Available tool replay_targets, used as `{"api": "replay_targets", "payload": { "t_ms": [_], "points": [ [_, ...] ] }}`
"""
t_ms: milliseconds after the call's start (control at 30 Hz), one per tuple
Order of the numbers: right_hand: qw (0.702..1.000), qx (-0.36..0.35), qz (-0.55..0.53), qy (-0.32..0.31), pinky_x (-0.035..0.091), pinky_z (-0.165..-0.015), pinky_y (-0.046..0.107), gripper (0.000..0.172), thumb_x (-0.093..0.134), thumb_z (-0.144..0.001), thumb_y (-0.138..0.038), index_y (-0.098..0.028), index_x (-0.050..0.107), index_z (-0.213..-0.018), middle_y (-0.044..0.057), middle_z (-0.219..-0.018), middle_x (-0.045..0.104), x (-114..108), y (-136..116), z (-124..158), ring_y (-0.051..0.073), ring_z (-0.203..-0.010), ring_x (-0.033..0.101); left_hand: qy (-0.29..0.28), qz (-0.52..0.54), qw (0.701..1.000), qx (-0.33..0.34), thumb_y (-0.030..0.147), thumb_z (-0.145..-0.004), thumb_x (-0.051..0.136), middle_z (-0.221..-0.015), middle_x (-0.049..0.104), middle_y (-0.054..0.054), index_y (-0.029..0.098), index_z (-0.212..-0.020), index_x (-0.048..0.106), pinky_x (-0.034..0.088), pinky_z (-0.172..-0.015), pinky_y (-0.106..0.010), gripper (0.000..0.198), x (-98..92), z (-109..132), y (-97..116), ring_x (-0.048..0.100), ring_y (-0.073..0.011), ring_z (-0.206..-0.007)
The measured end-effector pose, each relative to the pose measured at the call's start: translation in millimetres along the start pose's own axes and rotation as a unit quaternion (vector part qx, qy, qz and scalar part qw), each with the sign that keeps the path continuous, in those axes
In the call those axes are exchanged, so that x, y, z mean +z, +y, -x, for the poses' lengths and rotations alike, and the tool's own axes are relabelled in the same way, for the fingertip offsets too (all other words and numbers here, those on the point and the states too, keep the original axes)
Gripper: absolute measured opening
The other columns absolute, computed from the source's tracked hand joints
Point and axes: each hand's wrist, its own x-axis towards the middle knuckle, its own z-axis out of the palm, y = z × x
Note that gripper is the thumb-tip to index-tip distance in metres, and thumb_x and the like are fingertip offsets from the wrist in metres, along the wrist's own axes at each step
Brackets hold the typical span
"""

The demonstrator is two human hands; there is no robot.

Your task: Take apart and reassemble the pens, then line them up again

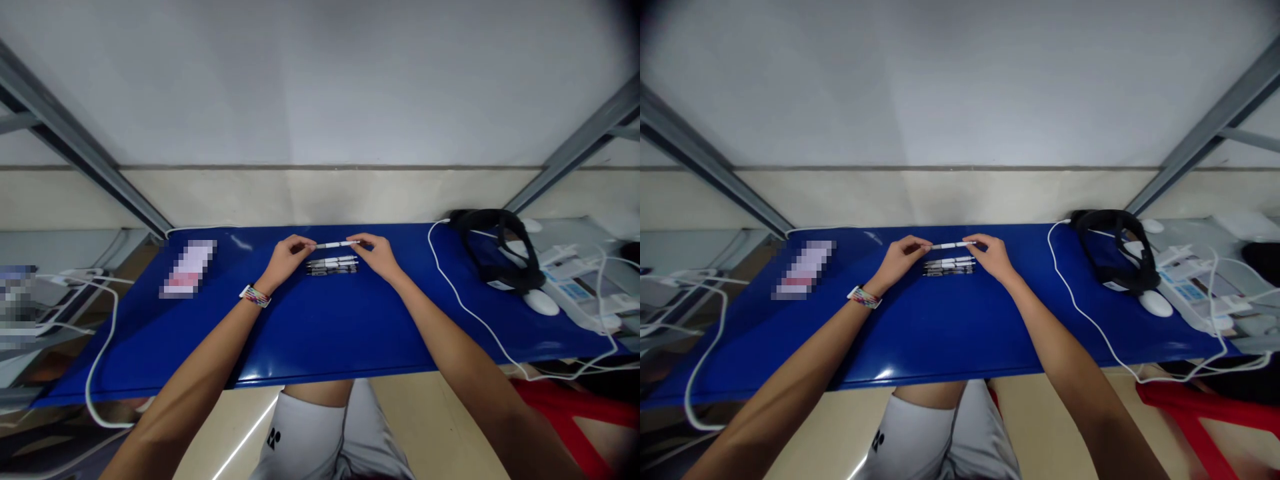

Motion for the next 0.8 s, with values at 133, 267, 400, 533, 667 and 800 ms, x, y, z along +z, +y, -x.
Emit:
{"api": "replay_targets", "payload": {
  "t_ms": [133,267,400,533,667,800],
  "points": [
    [0.993,-0.039,0.103,-0.045,0.052,-0.102,0.051,0.020,0.070,-0.094,-0.027,-0.034,0.085,-0.105,0.003,-0.109,0.084,-3.3,6.8,0.9,0.029,-0.107,0.072,-0.026,-0.096,0.995,0.031,0.039,-0.095,0.073,-0.100,0.081,-0.007,0.026,-0.098,0.085,0.053,-0.089,-0.042,0.018,-1.4,0.0,-4.5,0.070,-0.0240,-0.089],
    [0.986,-0.050,0.144,-0.067,0.050,-0.103,0.051,0.022,0.067,-0.096,-0.024,-0.034,0.084,-0.105,0.004,-0.110,0.083,-2.5,14.0,2.2,0.030,-0.110,0.069,-0.059,-0.136,0.988,0.052,0.032,-0.095,0.072,-0.101,0.083,-0.005,0.028,-0.093,0.084,0.047,-0.103,-0.048,0.013,-0.5,0.4,-5.2,0.073,-0.0270,-0.097],
    [0.979,-0.067,0.176,-0.075,0.050,-0.100,0.050,0.021,0.065,-0.097,-0.024,-0.031,0.083,-0.104,0.006,-0.107,0.081,-1.1,18.6,2.6,0.030,-0.108,0.067,-0.076,-0.176,0.979,0.068,0.029,-0.095,0.069,-0.102,0.083,-0.005,0.026,-0.092,0.081,0.044,-0.102,-0.049,0.013,0.6,1.1,-4.9,0.072,-0.0269,-0.097],
    [0.977,-0.069,0.186,-0.079,0.049,-0.096,0.049,0.019,0.065,-0.098,-0.026,-0.031,0.083,-0.098,0.007,-0.101,0.078,0.1,17.8,3.4,0.030,-0.102,0.064,-0.082,-0.206,0.971,0.086,0.029,-0.097,0.067,-0.101,0.082,-0.005,0.025,-0.093,0.081,0.043,-0.100,-0.048,0.015,0.9,2.0,-4.8,0.069,-0.0265,-0.096],
    [0.977,-0.069,0.190,-0.075,0.049,-0.093,0.048,0.018,0.066,-0.098,-0.024,-0.030,0.083,-0.095,0.007,-0.099,0.076,1.7,14.5,4.6,0.030,-0.100,0.062,-0.088,-0.213,0.969,0.093,0.032,-0.098,0.066,-0.102,0.081,-0.007,0.025,-0.096,0.081,0.043,-0.098,-0.047,0.016,1.5,3.1,-3.9,0.068,-0.0269,-0.097],
    [0.975,-0.072,0.195,-0.080,0.049,-0.094,0.049,0.019,0.066,-0.097,-0.022,-0.030,0.083,-0.094,0.008,-0.098,0.074,2.2,11.3,5.3,0.030,-0.100,0.061,-0.095,-0.223,0.966,0.096,0.037,-0.098,0.068,-0.100,0.079,-0.007,0.026,-0.098,0.082,0.042,-0.097,-0.046,0.018,2.1,4.4,-3.8,0.065,-0.0266,-0.095]
  ]
}}
